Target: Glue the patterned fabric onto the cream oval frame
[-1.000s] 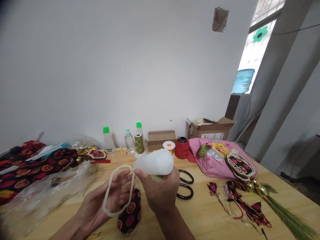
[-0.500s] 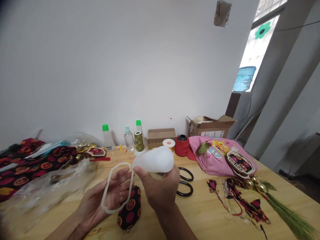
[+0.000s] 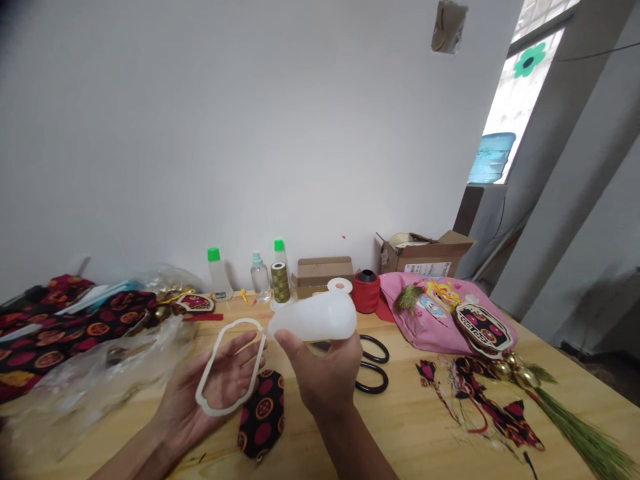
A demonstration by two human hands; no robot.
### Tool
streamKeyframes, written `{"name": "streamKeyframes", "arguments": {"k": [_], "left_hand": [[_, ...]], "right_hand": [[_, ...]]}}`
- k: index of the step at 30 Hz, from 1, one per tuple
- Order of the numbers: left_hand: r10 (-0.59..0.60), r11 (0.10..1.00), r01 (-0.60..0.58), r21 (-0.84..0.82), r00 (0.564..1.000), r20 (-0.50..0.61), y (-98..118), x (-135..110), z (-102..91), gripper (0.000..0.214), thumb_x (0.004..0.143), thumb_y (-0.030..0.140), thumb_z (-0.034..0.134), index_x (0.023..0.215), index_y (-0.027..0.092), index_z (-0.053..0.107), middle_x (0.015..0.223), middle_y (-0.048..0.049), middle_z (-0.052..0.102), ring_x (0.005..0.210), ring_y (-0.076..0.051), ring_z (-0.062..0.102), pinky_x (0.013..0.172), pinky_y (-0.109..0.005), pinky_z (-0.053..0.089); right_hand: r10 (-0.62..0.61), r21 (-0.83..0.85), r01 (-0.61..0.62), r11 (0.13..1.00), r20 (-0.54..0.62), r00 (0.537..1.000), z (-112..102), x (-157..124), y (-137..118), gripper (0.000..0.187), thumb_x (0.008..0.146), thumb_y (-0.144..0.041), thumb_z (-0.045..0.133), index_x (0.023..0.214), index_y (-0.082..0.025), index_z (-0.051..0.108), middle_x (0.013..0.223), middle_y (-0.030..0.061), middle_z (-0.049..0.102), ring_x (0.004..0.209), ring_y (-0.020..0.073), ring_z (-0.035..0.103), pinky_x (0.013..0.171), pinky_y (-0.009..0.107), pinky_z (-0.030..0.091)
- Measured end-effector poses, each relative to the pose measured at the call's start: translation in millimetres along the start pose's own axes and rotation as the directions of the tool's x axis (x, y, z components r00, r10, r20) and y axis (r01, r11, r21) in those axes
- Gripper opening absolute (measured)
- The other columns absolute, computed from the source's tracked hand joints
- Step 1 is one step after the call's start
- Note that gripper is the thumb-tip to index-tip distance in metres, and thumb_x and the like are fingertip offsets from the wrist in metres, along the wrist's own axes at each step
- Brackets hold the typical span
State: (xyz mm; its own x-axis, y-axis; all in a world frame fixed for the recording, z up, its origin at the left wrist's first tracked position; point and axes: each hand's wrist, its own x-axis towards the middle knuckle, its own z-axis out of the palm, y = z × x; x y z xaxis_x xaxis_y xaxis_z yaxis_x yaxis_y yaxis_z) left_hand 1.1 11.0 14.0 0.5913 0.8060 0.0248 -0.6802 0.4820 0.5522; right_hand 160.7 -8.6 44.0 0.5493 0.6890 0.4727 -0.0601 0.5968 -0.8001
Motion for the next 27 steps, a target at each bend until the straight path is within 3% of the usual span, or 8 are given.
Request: {"name": "streamKeyframes", "arguments": {"k": [4,12,20,27], "left_hand": [[0.004,1.0,-0.003,0.029,1.0,-0.006,0.3,-0.1,1.7,0.03,0.068,0.023,0.055,0.094,0.011,0.063,0.093,-0.0114,0.065,0.085,-0.021,0.059,0.072,-0.027,0.046],[0.033,0.999,-0.033,0.026,0.999,-0.017,-0.2,0.3,0.7,0.025,0.068,0.021,0.055,0.09,0.012,0.065,0.089,-0.0103,0.066,0.082,-0.019,0.06,0.067,-0.025,0.047],[0.017,1.0,-0.017,0.006,0.999,0.038,0.2,0.2,-0.3,0.028,0.07,0.021,0.053,0.094,0.011,0.064,0.091,-0.0116,0.065,0.08,-0.018,0.06,0.069,-0.025,0.046],[-0.008,1.0,0.007,0.006,0.998,0.063,-1.7,-0.3,-0.7,0.03,0.07,0.021,0.053,0.096,0.009,0.063,0.094,-0.0135,0.065,0.083,-0.02,0.059,0.067,-0.024,0.046]], "right_hand": [[-0.008,-0.088,0.008,0.996,0.0,1.0,-0.7,-3.6,0.7,0.031,0.048,-0.027,0.073,0.071,-0.012,0.059,0.06,0.0066,0.067,0.052,0.0185,0.061,0.05,0.029,0.051],[-0.089,-0.241,0.093,0.966,0.029,0.996,-7.3,-6.5,7.0,0.031,0.045,-0.033,0.075,0.065,-0.014,0.061,0.061,0.0065,0.064,0.06,0.0214,0.06,0.06,0.036,0.05],[-0.112,-0.22,0.127,0.967,0.078,0.991,-7.2,-5.6,5.0,0.024,0.05,-0.032,0.073,0.062,-0.014,0.062,0.056,0.0041,0.063,0.054,0.0186,0.059,0.054,0.031,0.05],[-0.143,-0.268,0.142,0.953,0.017,0.99,-7.6,-5.9,6.3,0.024,0.051,-0.034,0.072,0.061,-0.015,0.061,0.054,0.0037,0.062,0.05,0.0173,0.058,0.054,0.032,0.05]]}}
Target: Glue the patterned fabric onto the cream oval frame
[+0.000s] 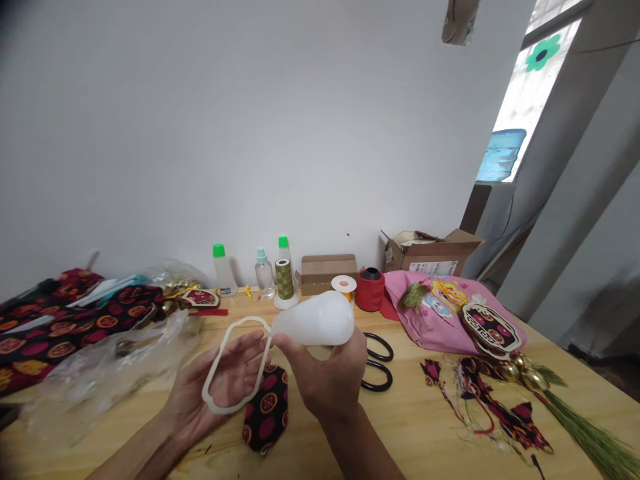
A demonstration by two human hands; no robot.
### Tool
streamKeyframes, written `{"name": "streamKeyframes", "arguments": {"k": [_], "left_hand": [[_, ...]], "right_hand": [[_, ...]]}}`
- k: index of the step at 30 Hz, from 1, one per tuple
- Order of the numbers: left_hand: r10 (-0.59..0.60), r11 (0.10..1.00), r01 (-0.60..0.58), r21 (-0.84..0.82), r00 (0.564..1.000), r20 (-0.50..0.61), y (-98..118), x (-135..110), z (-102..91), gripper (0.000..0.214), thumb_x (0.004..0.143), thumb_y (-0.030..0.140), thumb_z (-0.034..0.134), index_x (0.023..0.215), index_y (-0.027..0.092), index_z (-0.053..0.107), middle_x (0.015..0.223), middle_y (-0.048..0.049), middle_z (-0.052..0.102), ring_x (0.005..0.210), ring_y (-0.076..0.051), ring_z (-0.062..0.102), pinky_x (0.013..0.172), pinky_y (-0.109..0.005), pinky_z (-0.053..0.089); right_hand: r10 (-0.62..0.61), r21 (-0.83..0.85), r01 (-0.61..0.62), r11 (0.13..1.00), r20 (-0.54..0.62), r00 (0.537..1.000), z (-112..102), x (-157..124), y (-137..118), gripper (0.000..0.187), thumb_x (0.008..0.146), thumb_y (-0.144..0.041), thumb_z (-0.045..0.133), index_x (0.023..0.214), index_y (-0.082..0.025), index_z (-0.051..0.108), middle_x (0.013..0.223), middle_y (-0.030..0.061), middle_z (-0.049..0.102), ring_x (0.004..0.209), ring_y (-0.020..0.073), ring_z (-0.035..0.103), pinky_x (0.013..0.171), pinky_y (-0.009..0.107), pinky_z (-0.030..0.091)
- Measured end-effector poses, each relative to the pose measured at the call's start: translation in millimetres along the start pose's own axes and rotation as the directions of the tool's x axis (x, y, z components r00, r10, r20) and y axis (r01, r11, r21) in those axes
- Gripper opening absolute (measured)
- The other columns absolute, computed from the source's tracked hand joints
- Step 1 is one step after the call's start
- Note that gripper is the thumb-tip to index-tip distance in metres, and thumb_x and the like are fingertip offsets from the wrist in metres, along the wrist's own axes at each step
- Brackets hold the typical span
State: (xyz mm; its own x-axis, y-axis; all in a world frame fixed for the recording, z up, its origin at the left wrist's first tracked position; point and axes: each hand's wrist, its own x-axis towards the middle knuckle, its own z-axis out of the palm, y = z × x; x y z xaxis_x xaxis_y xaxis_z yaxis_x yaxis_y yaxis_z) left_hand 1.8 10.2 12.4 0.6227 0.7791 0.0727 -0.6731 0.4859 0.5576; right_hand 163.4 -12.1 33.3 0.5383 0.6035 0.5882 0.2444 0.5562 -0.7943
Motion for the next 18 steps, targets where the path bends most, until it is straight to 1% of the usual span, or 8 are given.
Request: {"name": "streamKeyframes", "arguments": {"k": [2,6,10,13,16,18], "left_hand": [[0.006,1.0,-0.006,0.001,1.0,0.002,0.6,0.5,-1.2,0.03,0.07,0.021,0.053,0.096,0.009,0.062,0.094,-0.0134,0.065,0.083,-0.02,0.059,0.068,-0.025,0.046],[0.023,1.0,-0.023,-0.009,1.0,-0.006,2.1,1.1,-3.0,0.032,0.069,0.022,0.054,0.097,0.009,0.062,0.094,-0.0131,0.065,0.084,-0.02,0.059,0.068,-0.025,0.047],[-0.003,1.0,0.003,-0.019,1.0,0.007,1.5,0.4,-2.4,0.031,0.069,0.021,0.054,0.096,0.009,0.062,0.095,-0.0138,0.065,0.083,-0.02,0.059,0.067,-0.026,0.047],[0.002,1.0,-0.002,-0.023,1.0,0.012,1.3,0.5,-2.7,0.032,0.069,0.021,0.054,0.097,0.008,0.062,0.095,-0.0142,0.065,0.084,-0.02,0.059,0.068,-0.026,0.047],[0.022,0.999,-0.022,-0.027,1.0,0.002,2.4,1.2,-4.9,0.033,0.069,0.021,0.054,0.098,0.007,0.061,0.096,-0.0146,0.064,0.084,-0.02,0.059,0.069,-0.026,0.047],[0.037,0.999,-0.038,-0.029,0.999,-0.01,3.4,1.4,-6.3,0.033,0.069,0.021,0.054,0.097,0.006,0.062,0.097,-0.0149,0.064,0.085,-0.021,0.059,0.069,-0.026,0.047]], "right_hand": [[-0.006,0.015,0.006,1.0,0.017,1.0,-0.2,-0.9,1.1,0.025,0.051,-0.035,0.072,0.061,-0.015,0.061,0.055,0.0036,0.062,0.05,0.0173,0.058,0.054,0.032,0.051],[-0.032,-0.032,0.033,0.999,0.039,0.999,-0.9,-1.5,0.5,0.027,0.047,-0.035,0.074,0.06,-0.015,0.061,0.059,0.0048,0.062,0.055,0.0197,0.059,0.054,0.034,0.051],[-0.038,0.0,0.038,0.999,0.039,0.998,-0.9,0.8,-1.0,0.024,0.052,-0.036,0.072,0.061,-0.015,0.062,0.053,0.0036,0.062,0.049,0.0175,0.058,0.051,0.032,0.051],[-0.039,-0.021,0.04,0.999,0.04,0.998,-1.5,1.2,-0.6,0.025,0.05,-0.035,0.072,0.061,-0.015,0.061,0.054,0.0039,0.062,0.051,0.0184,0.059,0.051,0.032,0.051],[-0.044,-0.039,0.047,0.998,0.075,0.996,-2.4,-1.2,-0.3,0.026,0.048,-0.034,0.074,0.061,-0.015,0.061,0.059,0.0046,0.063,0.056,0.0198,0.059,0.054,0.033,0.051],[-0.034,-0.004,0.034,0.999,0.114,0.993,-2.2,-2.6,-1.4,0.025,0.047,-0.031,0.074,0.06,-0.015,0.061,0.058,0.0041,0.062,0.055,0.019,0.059,0.053,0.032,0.05]]}}
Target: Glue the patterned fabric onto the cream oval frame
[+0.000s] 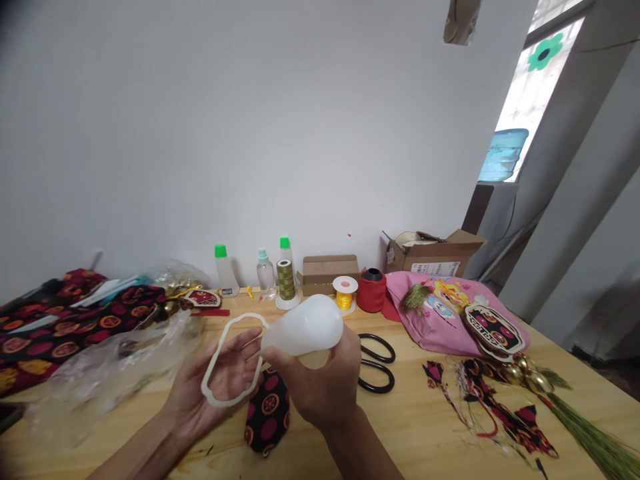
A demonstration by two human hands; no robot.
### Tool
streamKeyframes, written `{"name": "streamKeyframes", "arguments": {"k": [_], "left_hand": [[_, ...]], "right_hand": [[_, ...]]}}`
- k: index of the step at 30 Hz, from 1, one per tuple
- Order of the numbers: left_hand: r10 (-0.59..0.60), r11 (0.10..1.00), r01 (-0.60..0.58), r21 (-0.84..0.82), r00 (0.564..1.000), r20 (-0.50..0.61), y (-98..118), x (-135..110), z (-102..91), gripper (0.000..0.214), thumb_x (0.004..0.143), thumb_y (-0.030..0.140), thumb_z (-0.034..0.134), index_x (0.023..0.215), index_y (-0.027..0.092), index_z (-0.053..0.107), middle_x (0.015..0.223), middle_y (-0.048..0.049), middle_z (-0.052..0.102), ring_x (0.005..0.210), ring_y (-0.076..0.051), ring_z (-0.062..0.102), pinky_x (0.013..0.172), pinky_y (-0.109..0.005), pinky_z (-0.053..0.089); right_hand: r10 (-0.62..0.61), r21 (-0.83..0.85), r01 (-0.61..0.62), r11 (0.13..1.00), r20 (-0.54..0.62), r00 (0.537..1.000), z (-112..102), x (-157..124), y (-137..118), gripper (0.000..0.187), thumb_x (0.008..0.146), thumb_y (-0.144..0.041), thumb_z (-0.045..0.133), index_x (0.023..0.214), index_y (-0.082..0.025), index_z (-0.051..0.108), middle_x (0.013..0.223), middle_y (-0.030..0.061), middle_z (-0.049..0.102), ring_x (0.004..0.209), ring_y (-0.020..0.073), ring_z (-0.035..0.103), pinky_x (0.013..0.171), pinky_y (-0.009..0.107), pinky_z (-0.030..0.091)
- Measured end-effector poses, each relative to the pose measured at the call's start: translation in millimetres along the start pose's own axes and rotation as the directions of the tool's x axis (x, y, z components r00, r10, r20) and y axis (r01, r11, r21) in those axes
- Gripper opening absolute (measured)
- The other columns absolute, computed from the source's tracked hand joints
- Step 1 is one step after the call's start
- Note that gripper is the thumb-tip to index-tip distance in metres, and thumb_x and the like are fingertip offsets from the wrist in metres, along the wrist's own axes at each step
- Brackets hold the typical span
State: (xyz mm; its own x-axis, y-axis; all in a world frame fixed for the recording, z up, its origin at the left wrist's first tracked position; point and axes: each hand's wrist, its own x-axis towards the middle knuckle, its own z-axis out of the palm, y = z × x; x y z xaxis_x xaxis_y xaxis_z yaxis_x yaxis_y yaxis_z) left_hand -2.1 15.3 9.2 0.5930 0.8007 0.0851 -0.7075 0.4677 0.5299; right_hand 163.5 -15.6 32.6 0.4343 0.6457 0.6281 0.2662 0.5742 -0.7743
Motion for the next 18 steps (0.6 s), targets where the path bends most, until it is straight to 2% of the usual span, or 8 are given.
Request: {"name": "streamKeyframes", "arguments": {"k": [4,7,10,13,16,18], "left_hand": [[0.005,1.0,-0.006,-0.007,1.0,-0.017,1,-1,0.3,0.031,0.069,0.021,0.055,0.096,0.007,0.062,0.096,-0.0133,0.065,0.085,-0.02,0.059,0.072,-0.026,0.047],[-0.009,1.0,0.009,-0.003,1.0,-0.018,1,-2,2.2,0.031,0.07,0.021,0.056,0.096,0.008,0.062,0.096,-0.0131,0.065,0.084,-0.019,0.06,0.072,-0.026,0.047],[-0.017,1.0,0.017,0.014,1.0,-0.021,-1,-2,2.5,0.029,0.073,0.022,0.053,0.097,0.008,0.061,0.096,-0.0138,0.064,0.085,-0.018,0.059,0.073,-0.026,0.046],[-0.032,0.999,0.032,0.013,0.999,-0.013,-3,0,0.3,0.03,0.075,0.025,0.052,0.099,0.009,0.06,0.1,-0.0135,0.063,0.088,-0.02,0.058,0.076,-0.03,0.045],[-0.068,0.998,0.068,-0.017,0.998,0.015,-8,2,-1.8,0.031,0.077,0.03,0.048,0.1,0.011,0.059,0.102,-0.012,0.062,0.091,-0.021,0.057,0.081,-0.039,0.043],[-0.098,0.995,0.099,-0.032,0.995,0.034,-11,2,-1.3,0.031,0.08,0.032,0.044,0.099,0.013,0.059,0.104,-0.0109,0.062,0.092,-0.021,0.056,0.082,-0.04,0.042]], "right_hand": [[0.12,0.208,-0.105,0.973,-0.061,0.991,3,4,-3,0.03,0.047,-0.025,0.074,0.072,-0.014,0.061,0.059,0.0031,0.064,0.054,0.0174,0.061,0.051,0.027,0.051],[0.202,0.405,-0.135,0.904,-0.128,0.971,6,13,-1,0.043,0.056,-0.022,0.069,0.096,-0.015,0.056,0.079,0.0064,0.067,0.072,0.0187,0.062,0.064,0.03,0.051],[0.246,0.516,-0.17,0.84,-0.082,0.966,9,19,4,0.049,0.064,-0.02,0.063,0.11,-0.017,0.047,0.098,0.0087,0.062,0.085,0.0186,0.06,0.075,0.033,0.048],[0.252,0.531,-0.216,0.819,0.006,0.968,11,17,3,0.056,0.063,-0.018,0.065,0.114,-0.018,0.043,0.101,0.0091,0.061,0.087,0.0187,0.059,0.078,0.034,0.047],[0.255,0.467,-0.258,0.846,0.069,0.964,12,9,-2,0.059,0.055,-0.019,0.071,0.11,-0.015,0.048,0.09,0.0091,0.065,0.078,0.0197,0.062,0.071,0.033,0.051],[0.27,0.375,-0.277,0.885,0.071,0.96,12,3,-5,0.055,0.051,-0.02,0.073,0.102,-0.013,0.054,0.079,0.0083,0.068,0.066,0.0197,0.064,0.063,0.031,0.053]]}}
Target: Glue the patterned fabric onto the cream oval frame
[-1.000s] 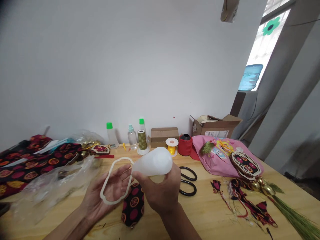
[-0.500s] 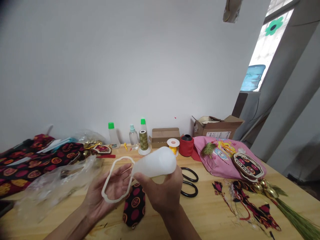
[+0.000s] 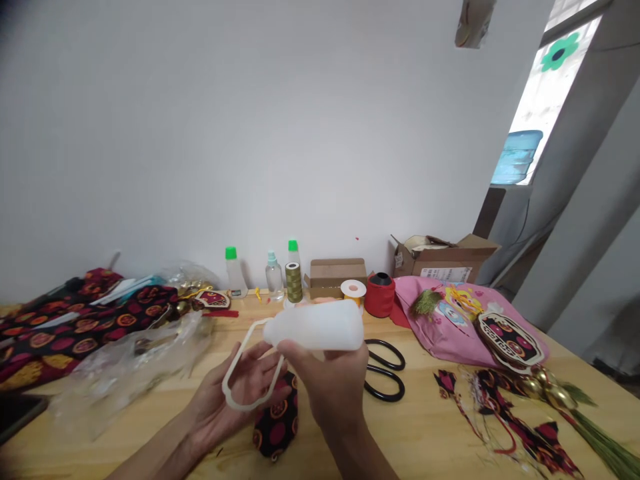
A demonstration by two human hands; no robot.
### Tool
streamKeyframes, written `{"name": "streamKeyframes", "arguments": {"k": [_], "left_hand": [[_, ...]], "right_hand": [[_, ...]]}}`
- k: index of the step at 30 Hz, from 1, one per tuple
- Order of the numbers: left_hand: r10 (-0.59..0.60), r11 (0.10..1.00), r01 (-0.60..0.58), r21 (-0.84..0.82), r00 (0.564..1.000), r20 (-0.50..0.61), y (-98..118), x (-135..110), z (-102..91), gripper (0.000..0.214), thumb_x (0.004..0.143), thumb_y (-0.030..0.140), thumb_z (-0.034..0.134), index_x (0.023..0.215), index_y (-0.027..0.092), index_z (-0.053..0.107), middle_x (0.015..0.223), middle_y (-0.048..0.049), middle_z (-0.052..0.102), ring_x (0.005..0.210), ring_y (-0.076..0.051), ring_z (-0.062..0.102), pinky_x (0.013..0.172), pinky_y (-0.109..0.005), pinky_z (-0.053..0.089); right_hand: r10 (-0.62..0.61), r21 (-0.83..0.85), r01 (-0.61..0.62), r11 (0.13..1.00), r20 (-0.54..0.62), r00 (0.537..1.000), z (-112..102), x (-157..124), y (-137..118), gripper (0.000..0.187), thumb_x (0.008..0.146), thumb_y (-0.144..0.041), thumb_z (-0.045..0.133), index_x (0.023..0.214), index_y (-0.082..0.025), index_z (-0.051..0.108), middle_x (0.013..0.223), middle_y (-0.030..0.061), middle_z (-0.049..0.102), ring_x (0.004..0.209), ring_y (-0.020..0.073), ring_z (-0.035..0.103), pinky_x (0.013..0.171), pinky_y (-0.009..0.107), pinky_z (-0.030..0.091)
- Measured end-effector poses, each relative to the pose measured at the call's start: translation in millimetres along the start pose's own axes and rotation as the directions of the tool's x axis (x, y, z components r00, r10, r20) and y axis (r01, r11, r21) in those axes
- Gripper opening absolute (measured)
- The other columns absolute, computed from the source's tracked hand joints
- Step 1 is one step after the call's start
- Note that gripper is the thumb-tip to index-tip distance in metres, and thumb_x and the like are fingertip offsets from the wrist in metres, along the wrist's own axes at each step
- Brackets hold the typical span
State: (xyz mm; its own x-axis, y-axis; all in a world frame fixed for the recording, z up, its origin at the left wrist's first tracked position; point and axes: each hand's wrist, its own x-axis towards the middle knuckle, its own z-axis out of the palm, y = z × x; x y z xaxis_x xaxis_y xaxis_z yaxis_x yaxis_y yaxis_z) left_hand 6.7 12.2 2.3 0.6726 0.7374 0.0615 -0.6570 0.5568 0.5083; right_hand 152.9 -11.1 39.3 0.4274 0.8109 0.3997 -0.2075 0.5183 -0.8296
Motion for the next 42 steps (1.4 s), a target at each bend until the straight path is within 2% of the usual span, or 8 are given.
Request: {"name": "streamKeyframes", "arguments": {"k": [5,12,17,24,29,35,40,42], "left_hand": [[-0.041,0.999,0.041,-0.002,0.999,0.033,-5,1,5.3,0.033,0.082,0.031,0.04,0.105,0.014,0.056,0.105,-0.0127,0.059,0.088,-0.018,0.057,0.073,-0.029,0.044],[-0.06,0.998,0.061,-0.025,0.997,0.045,-7,1,2.4,0.028,0.083,0.026,0.038,0.091,0.013,0.061,0.099,-0.0104,0.062,0.086,-0.017,0.057,0.072,-0.029,0.042],[-0.034,0.999,0.034,-0.027,0.999,-0.005,-8,1,-1.1,0.029,0.084,0.026,0.036,0.097,0.012,0.058,0.097,-0.0115,0.063,0.085,-0.017,0.058,0.072,-0.03,0.042],[-0.06,0.998,0.06,0.003,0.997,-0.055,-9,1,-1.0,0.028,0.083,0.026,0.039,0.102,0.014,0.055,0.103,-0.0118,0.059,0.087,-0.019,0.056,0.071,-0.031,0.041],[-0.034,0.999,0.033,-0.007,0.998,-0.06,-9,1,-3.7,0.027,0.083,0.028,0.038,0.094,0.014,0.058,0.097,-0.011,0.062,0.087,-0.018,0.056,0.071,-0.031,0.041],[-0.06,0.998,0.06,-0.003,0.996,-0.064,-9,1,-5.5,0.027,0.082,0.026,0.041,0.102,0.014,0.054,0.101,-0.0118,0.06,0.086,-0.018,0.057,0.071,-0.032,0.041],[-0.036,0.999,0.035,-0.019,0.994,-0.1,-9,1,-2.7,0.026,0.083,0.025,0.038,0.097,0.013,0.057,0.093,-0.0101,0.063,0.081,-0.017,0.058,0.069,-0.031,0.042],[-0.037,0.999,0.035,-0.023,0.994,-0.101,-8,1,-1.7,0.026,0.084,0.025,0.037,0.097,0.014,0.057,0.091,-0.0096,0.064,0.081,-0.017,0.059,0.07,-0.031,0.042]], "right_hand": [[-0.122,-0.175,0.115,0.978,-0.028,0.992,-2,-8,-3,0.041,0.051,-0.021,0.072,0.089,-0.015,0.06,0.071,0.0057,0.068,0.061,0.0194,0.064,0.056,0.029,0.054],[-0.274,-0.354,0.278,0.893,0.061,0.96,-1,-5,-9,0.024,0.057,-0.025,0.067,0.079,-0.017,0.063,0.067,0.0037,0.069,0.06,0.0193,0.064,0.054,0.027,0.054],[-0.332,-0.389,0.361,0.848,0.143,0.932,-5,-6,-8,0.016,0.056,-0.027,0.068,0.069,-0.02,0.063,0.061,-0.0001,0.068,0.05,0.0173,0.063,0.05,0.025,0.054],[-0.383,-0.5,0.346,0.794,0.032,0.923,-9,-5,-1,0.019,0.053,-0.031,0.071,0.064,-0.018,0.062,0.057,0.0017,0.068,0.052,0.0206,0.063,0.053,0.03,0.054],[-0.402,-0.437,0.412,0.799,0.122,0.908,-6,-6,-5,0.016,0.054,-0.031,0.07,0.062,-0.02,0.06,0.053,-0.0017,0.067,0.043,0.017,0.061,0.044,0.024,0.052],[-0.391,-0.497,0.349,0.795,0.022,0.92,-3,-5,-11,0.019,0.055,-0.035,0.067,0.06,-0.02,0.058,0.05,-0.0012,0.066,0.042,0.0176,0.06,0.04,0.024,0.051],[-0.377,-0.499,0.393,0.772,0.138,0.916,-5,-6,-9,0.024,0.051,-0.038,0.069,0.066,-0.023,0.058,0.056,-0.0023,0.067,0.047,0.0175,0.061,0.044,0.026,0.051],[-0.384,-0.51,0.403,0.76,0.149,0.911,-7,-6,-6,0.023,0.051,-0.036,0.07,0.065,-0.023,0.058,0.056,-0.0028,0.066,0.047,0.0171,0.061,0.046,0.025,0.051]]}}
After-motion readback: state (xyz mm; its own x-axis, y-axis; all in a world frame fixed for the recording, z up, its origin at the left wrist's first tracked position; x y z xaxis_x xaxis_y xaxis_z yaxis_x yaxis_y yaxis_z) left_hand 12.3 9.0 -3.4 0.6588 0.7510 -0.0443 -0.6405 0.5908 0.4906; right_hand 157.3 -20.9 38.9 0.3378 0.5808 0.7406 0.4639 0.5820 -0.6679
